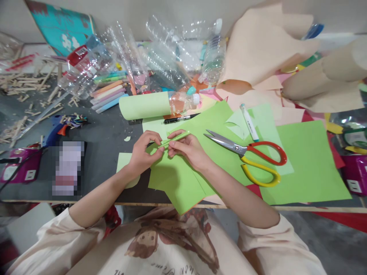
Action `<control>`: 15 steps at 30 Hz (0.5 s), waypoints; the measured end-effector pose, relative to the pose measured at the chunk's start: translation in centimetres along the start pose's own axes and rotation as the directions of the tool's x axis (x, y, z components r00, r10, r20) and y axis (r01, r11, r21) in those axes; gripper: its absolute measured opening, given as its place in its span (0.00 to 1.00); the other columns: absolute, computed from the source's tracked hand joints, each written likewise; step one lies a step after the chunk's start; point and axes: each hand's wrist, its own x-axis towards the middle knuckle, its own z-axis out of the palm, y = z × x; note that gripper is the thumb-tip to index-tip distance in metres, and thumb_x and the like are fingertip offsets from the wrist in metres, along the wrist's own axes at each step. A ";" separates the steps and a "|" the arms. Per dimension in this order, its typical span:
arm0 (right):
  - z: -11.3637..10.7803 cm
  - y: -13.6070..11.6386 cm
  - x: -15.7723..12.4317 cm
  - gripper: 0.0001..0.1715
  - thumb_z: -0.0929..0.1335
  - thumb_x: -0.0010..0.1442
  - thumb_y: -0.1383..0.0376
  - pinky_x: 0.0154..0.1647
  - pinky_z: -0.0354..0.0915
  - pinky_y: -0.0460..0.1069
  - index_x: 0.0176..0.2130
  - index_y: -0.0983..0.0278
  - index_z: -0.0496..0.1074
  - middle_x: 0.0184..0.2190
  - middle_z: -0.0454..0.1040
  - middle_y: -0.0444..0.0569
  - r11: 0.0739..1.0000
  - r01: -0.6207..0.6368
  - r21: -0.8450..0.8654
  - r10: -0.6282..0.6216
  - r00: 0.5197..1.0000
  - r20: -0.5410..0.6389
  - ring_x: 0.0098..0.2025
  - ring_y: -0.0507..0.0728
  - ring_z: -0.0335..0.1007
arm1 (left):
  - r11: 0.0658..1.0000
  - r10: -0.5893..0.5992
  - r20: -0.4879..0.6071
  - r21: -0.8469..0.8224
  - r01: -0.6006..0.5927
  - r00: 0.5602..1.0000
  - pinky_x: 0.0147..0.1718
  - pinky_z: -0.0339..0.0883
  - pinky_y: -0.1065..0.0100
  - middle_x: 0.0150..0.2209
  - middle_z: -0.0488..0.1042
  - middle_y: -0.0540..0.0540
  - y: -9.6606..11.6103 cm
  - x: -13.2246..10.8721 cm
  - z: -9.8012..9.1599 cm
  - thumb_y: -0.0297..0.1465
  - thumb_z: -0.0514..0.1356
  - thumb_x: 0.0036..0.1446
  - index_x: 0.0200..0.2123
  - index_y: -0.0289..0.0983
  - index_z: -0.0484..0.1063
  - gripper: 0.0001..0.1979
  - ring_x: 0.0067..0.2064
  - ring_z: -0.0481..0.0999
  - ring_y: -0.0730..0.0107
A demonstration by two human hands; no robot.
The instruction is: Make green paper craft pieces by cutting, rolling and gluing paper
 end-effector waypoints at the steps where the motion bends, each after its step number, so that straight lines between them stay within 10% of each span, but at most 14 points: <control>1: 0.0 0.0 0.0 0.21 0.79 0.43 0.58 0.25 0.71 0.47 0.33 0.63 0.71 0.19 0.75 0.39 1.000 0.003 0.000 -0.003 1.000 -0.004 0.20 0.49 0.71 | 1.000 -0.005 0.005 0.005 0.005 1.000 0.33 0.67 0.68 0.31 0.70 0.50 0.0 0.0 0.0 0.24 0.58 0.53 0.30 0.41 0.60 0.09 0.34 0.71 0.70; 15: -0.1 0.1 0.1 0.19 0.79 0.43 0.59 0.25 0.70 0.46 0.32 0.64 0.72 0.20 0.75 0.39 1.000 0.010 -0.004 -0.010 1.000 0.012 0.20 0.49 0.71 | 0.999 0.043 -0.034 -0.004 -0.043 0.998 0.33 0.67 0.70 0.30 0.69 0.50 0.0 0.1 0.0 0.25 0.58 0.53 0.30 0.40 0.60 0.08 0.34 0.71 0.72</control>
